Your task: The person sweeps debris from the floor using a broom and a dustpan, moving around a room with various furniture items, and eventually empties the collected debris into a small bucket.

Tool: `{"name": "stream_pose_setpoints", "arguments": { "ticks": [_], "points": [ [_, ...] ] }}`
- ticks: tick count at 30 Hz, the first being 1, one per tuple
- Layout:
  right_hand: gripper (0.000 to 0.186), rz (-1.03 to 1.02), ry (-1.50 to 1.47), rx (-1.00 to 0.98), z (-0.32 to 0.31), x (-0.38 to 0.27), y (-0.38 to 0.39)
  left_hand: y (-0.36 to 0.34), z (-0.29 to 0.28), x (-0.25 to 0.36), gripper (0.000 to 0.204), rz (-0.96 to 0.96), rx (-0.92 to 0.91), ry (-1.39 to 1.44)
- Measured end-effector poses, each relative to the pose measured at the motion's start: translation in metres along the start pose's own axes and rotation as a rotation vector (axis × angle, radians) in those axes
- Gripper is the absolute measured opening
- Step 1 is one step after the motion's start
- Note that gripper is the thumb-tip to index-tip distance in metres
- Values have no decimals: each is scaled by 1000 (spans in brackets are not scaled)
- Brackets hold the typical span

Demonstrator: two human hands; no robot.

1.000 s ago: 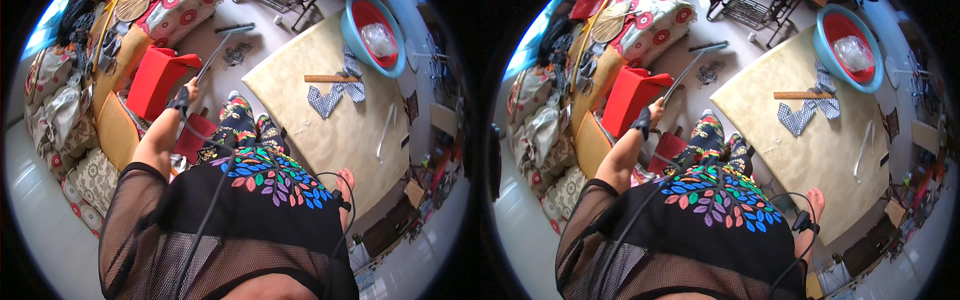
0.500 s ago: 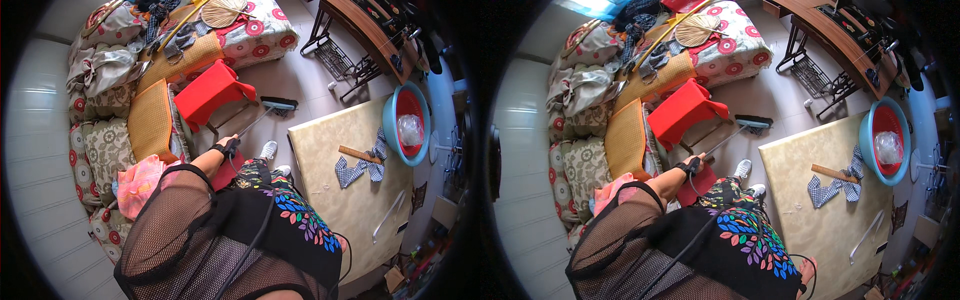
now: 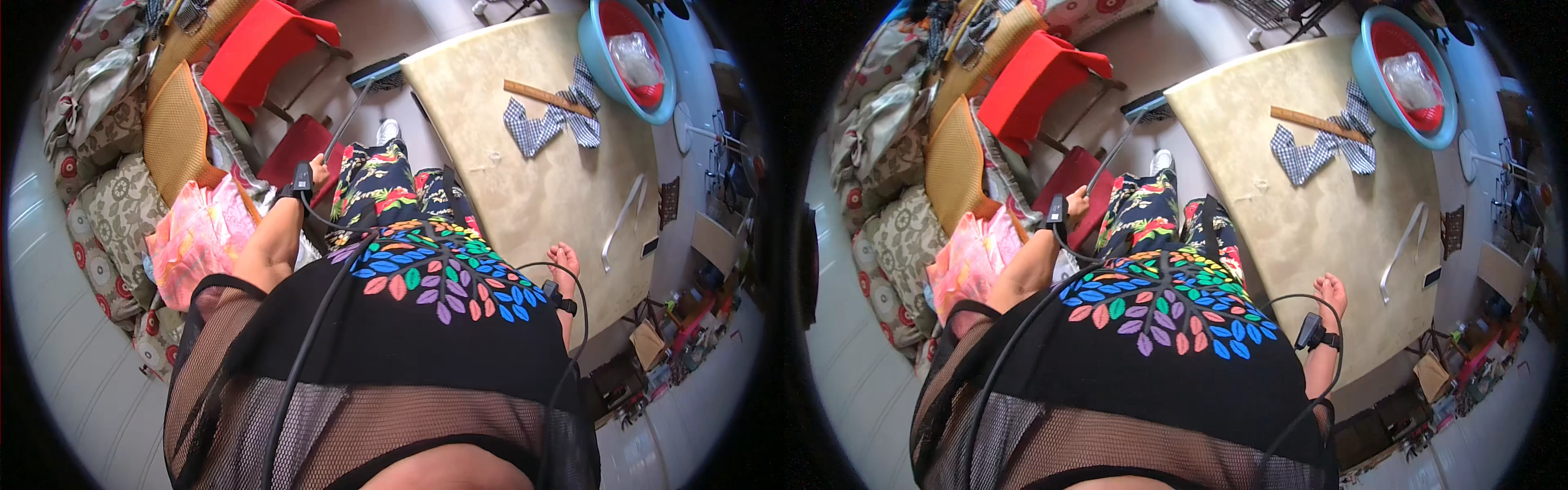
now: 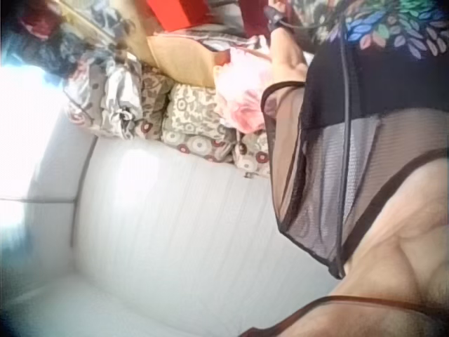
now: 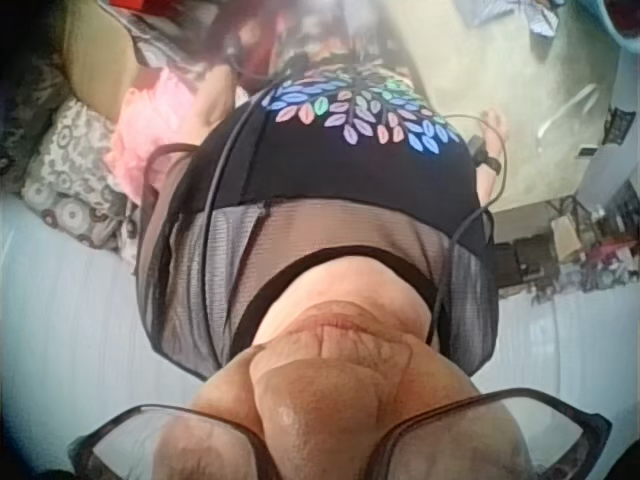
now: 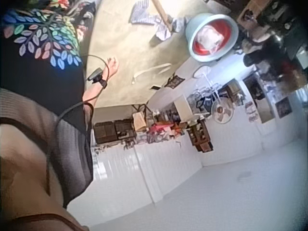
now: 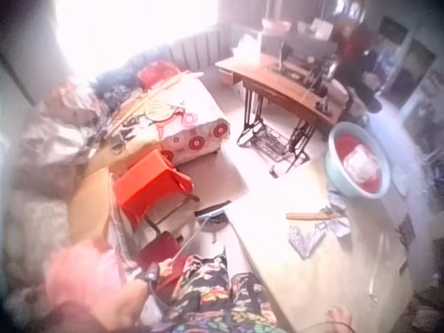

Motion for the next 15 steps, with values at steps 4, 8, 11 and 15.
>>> {"name": "stream_pose_setpoints", "arguments": {
  "ticks": [4, 8, 11, 15],
  "points": [
    [25, 127, 93, 52, -7, 2, 21, 70, 2, -9, 20, 231, 212, -536],
    [26, 113, 95, 74, -10, 30, 44, 85, 4, -41, 22, 462, 77, -832],
    [26, 139, 32, 63, -3, 56, 75, 84, -12, -82, 22, 271, 64, -648],
    [29, 154, -57, 99, 9, 99, 128, 51, -52, -159, 18, 295, -224, -274]
  ]
}}
Point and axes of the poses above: each hand's wrist, its own y-axis away from the middle knuckle, its own z-axis out of the palm, x = y × z, the point moved 3 cm from there along -y, towards the middle knuckle, and after that the axes turned 10 degrees about x, right-handed, at the moved point
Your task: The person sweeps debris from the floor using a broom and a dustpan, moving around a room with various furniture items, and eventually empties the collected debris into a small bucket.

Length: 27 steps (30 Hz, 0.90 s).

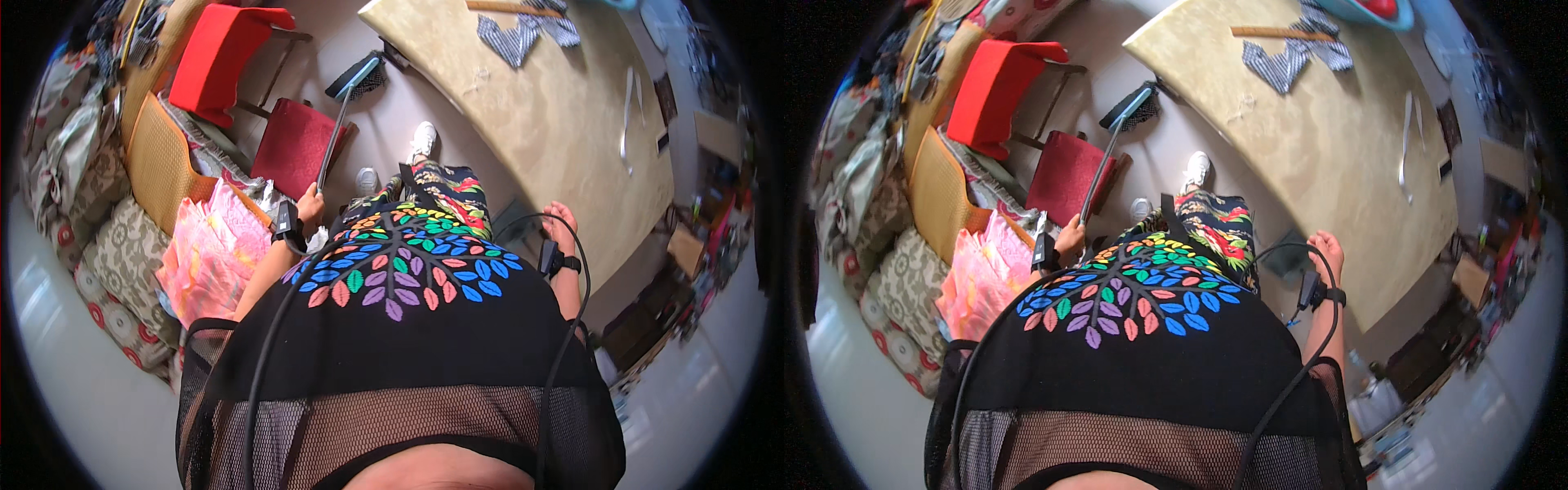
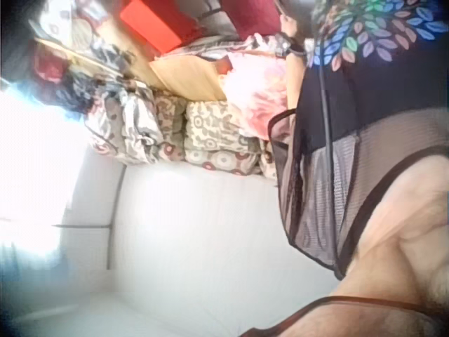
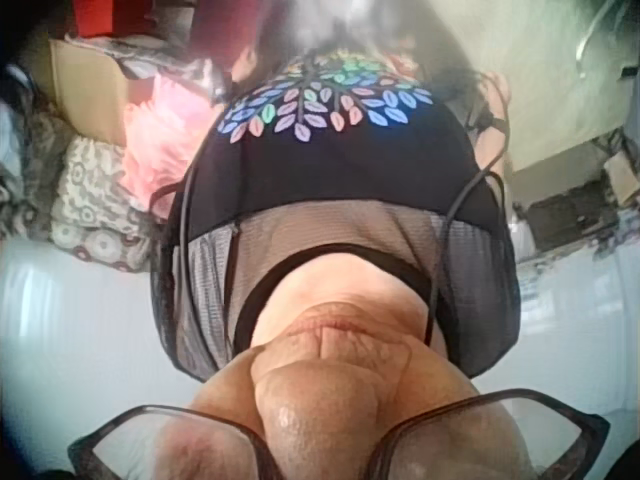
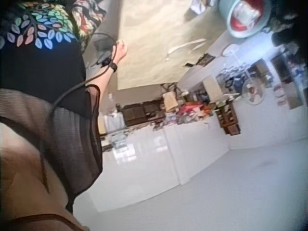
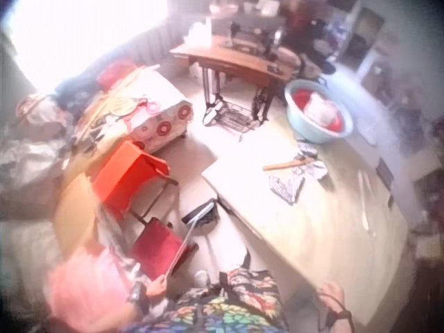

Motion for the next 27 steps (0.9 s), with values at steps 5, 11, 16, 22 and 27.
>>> {"name": "stream_pose_setpoints", "arguments": {
  "ticks": [5, 11, 16, 22, 27],
  "points": [
    [30, 79, -26, 103, 14, 89, 98, 51, -28, 34, 28, -151, -73, -204],
    [23, 135, 9, 314, 3, 179, 194, 41, -48, 2, 27, 83, -286, -233],
    [21, 95, -77, 447, -10, 231, 247, 21, -47, -52, 26, 406, -222, -692],
    [24, 101, -87, 496, -30, 285, 293, 33, -9, -46, 36, 482, -572, -1140],
    [23, 207, -108, 493, -65, 336, 305, 101, 71, -7, 29, 113, -438, -257]
  ]
}}
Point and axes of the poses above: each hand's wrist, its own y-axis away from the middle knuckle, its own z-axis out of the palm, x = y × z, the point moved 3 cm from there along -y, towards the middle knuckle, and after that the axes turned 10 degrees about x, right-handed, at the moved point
